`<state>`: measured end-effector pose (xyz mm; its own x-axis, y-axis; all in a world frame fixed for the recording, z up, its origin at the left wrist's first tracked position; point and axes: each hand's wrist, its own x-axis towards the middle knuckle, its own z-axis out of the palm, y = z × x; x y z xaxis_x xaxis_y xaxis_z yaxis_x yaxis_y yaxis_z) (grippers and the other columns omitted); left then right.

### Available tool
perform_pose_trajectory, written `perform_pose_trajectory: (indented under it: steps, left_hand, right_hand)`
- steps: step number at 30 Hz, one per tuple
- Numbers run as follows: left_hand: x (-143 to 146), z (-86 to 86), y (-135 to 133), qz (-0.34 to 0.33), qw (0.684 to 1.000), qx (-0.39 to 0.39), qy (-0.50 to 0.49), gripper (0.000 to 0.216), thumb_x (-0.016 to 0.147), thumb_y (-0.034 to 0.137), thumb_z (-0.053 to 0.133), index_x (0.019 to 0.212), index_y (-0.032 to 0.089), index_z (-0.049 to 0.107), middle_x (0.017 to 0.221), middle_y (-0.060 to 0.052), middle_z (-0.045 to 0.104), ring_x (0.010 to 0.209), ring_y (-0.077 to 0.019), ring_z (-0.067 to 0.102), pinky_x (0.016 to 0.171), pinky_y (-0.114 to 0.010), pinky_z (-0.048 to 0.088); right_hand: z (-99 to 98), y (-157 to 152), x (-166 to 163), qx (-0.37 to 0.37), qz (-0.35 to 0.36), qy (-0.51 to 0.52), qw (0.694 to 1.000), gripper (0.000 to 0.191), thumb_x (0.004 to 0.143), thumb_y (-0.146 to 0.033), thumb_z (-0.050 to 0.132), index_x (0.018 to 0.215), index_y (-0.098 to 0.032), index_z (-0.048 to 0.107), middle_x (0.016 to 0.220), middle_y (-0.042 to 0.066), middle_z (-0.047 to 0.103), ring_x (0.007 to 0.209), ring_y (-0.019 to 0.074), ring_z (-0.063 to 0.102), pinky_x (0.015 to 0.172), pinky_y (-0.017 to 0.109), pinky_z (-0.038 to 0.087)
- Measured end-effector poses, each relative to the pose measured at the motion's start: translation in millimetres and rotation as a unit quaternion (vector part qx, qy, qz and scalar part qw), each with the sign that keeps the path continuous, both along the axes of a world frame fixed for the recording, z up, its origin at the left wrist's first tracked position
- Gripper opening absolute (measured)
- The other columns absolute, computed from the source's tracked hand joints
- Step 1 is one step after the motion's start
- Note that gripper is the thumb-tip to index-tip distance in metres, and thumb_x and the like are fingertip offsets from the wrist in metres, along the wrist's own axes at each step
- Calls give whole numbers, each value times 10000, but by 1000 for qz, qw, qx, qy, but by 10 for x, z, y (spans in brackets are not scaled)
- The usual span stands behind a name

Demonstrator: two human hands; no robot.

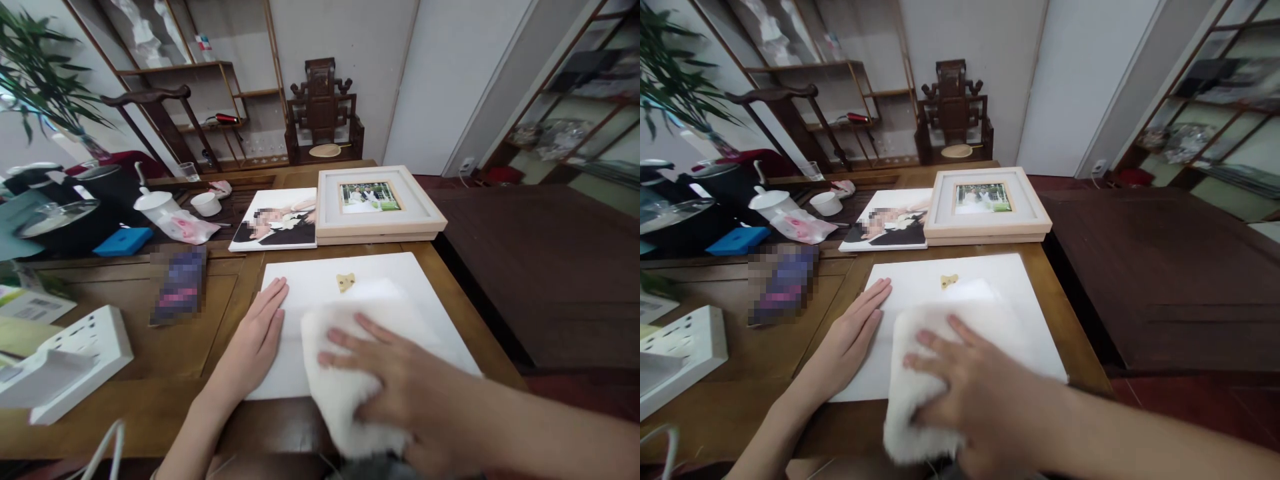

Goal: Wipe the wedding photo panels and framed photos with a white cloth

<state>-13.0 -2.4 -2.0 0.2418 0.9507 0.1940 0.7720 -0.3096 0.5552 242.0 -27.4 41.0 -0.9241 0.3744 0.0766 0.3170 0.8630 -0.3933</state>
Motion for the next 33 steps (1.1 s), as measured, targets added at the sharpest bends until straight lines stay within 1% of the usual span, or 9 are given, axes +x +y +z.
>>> perform_pose_trajectory:
  steps: [3,6,9,12,18,21,25,28,33]
  left_hand:
    - [-3,9,-2,-6,1000,-1,12,480,961,321,325,1376,109,443,1497,-91,379,1402,-186,305,1174,-398,215]
    - [-4,24,-9,-16,1000,-7,25,487,962,313,312,1382,100,436,1508,-98,356,1409,-197,291,1174,-414,210]
    - [-5,25,-13,-12,1000,-7,24,488,958,315,317,1380,103,443,1506,-101,357,1406,-205,296,1172,-421,212]
    - [-10,12,-6,-10,1000,-6,16,491,957,313,310,1378,98,445,1495,-109,377,1401,-207,308,1171,-421,216]
    - [-32,-10,3,-18,1000,-8,1,466,963,294,292,1379,152,448,1496,-87,383,1398,-204,315,1169,-434,227]
    - [-36,-11,-1,-20,1000,-9,-7,467,965,309,309,1388,155,432,1503,-86,371,1408,-203,292,1175,-444,203]
    - [-31,-3,-5,-20,1000,-8,-10,466,967,315,309,1383,149,436,1503,-89,369,1408,-206,291,1174,-449,203]
    - [-23,6,-13,-15,1000,-13,-4,478,967,324,295,1379,128,439,1498,-101,375,1404,-213,301,1173,-447,203]
    - [-17,27,-50,19,999,7,-42,526,969,370,300,1427,117,358,1510,-100,353,1403,-202,304,1169,-397,221]
  right_hand:
    - [25,363,-57,-38,-81,29,996,505,666,-64,504,1146,-168,621,1398,145,480,1373,274,286,1128,549,139]
    - [7,682,-216,-42,-158,40,986,576,677,-31,415,1228,-113,558,1320,150,555,1374,246,289,1136,530,129]
    - [-16,813,-392,-26,-194,11,981,585,715,-66,426,1291,-117,515,1398,160,475,1392,286,232,1117,585,103]
    - [-15,729,-473,23,-162,-20,986,541,733,-79,472,1266,-130,555,1455,176,394,1400,333,180,1088,638,71]
    - [53,126,-356,30,16,-29,999,319,763,-240,615,1075,-223,677,1440,156,425,1368,372,258,1066,671,116]
    - [64,-113,-280,58,73,-13,996,165,875,-267,535,906,-254,697,1423,105,460,1343,362,321,1060,669,180]
    - [58,-34,-179,11,96,5,995,200,817,-237,575,990,-255,674,1413,90,476,1354,297,325,1103,595,162]
    - [22,237,-167,-2,33,22,999,391,700,-177,607,1089,-199,644,1415,148,456,1362,273,312,1121,543,137]
    - [-56,587,-421,24,-152,19,988,494,729,-77,490,1220,-62,544,1376,272,447,1389,307,232,1095,591,156]
